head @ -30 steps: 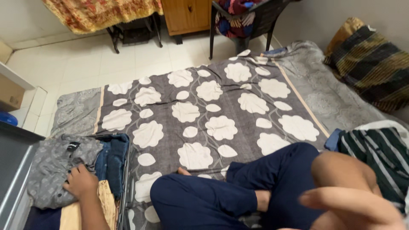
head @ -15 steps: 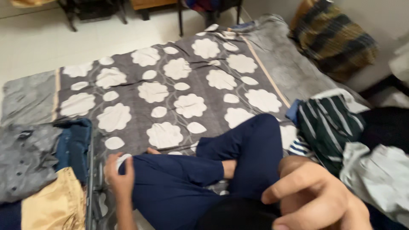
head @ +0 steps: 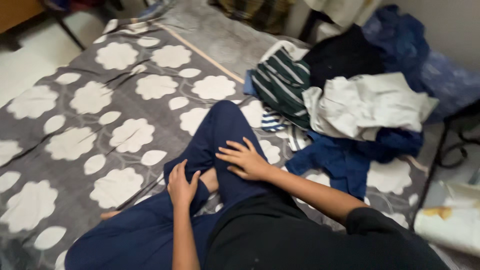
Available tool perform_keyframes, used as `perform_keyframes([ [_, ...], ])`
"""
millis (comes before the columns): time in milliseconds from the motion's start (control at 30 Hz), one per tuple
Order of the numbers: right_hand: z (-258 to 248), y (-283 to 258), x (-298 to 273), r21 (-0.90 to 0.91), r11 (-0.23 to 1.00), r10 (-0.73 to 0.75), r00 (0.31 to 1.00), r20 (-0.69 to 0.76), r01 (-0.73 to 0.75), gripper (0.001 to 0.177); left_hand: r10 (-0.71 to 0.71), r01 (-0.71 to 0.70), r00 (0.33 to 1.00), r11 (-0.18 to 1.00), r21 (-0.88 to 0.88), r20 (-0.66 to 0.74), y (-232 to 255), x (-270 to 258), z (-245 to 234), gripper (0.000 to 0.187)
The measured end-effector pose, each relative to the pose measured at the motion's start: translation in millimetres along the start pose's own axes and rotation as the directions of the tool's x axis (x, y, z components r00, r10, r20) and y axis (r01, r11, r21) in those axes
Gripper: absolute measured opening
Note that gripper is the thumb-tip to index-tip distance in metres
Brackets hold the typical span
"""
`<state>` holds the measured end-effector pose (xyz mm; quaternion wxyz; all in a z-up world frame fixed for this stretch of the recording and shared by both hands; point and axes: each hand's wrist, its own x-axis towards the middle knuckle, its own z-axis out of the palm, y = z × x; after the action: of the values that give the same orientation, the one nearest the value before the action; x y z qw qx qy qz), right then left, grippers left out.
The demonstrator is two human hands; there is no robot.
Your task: The person folds a patterned gray shirt by folding the sleeves and sides together, places it into a suitcase, then spreads out a light-colored button-up shirt and begins fastening the buttons one by one.
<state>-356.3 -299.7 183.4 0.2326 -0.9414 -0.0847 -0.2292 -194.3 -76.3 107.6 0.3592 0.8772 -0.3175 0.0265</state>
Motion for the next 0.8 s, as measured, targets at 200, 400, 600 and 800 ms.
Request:
perform_keyframes([
  [200, 32.6, 25.1, -19.2, -0.020, 0.993, 0.115, 0.993, -0.001, -0.115, 0.028, 0.035, -0.046, 0.999, 0.892, 0.449, 0.033, -17.8, -3.2, 35.2, 0.080],
  [400, 36.3, 25.6, -10.3, -0.013, 0.994, 0.105, 0.994, -0.012, -0.105, 0.025, 0.090, -0.101, 0.995, 0.953, 0.285, 0.050, -38.1, -8.3, 29.0, 0.077],
  [600, 37.5, 33.4, -15.9, 0.027, 0.997, 0.070, 0.997, -0.043, -0.068, 0.025, 0.151, -0.149, 0.988, 0.937, 0.317, 0.019, -42.7, -5.6, 32.1, 0.074],
  [800, 38.6, 39.2, -18.4, 0.053, 0.997, 0.057, 0.996, -0.074, -0.053, 0.024, 0.174, -0.166, 0.985, 0.926, 0.339, 0.006, -42.5, -7.3, 31.1, 0.071],
])
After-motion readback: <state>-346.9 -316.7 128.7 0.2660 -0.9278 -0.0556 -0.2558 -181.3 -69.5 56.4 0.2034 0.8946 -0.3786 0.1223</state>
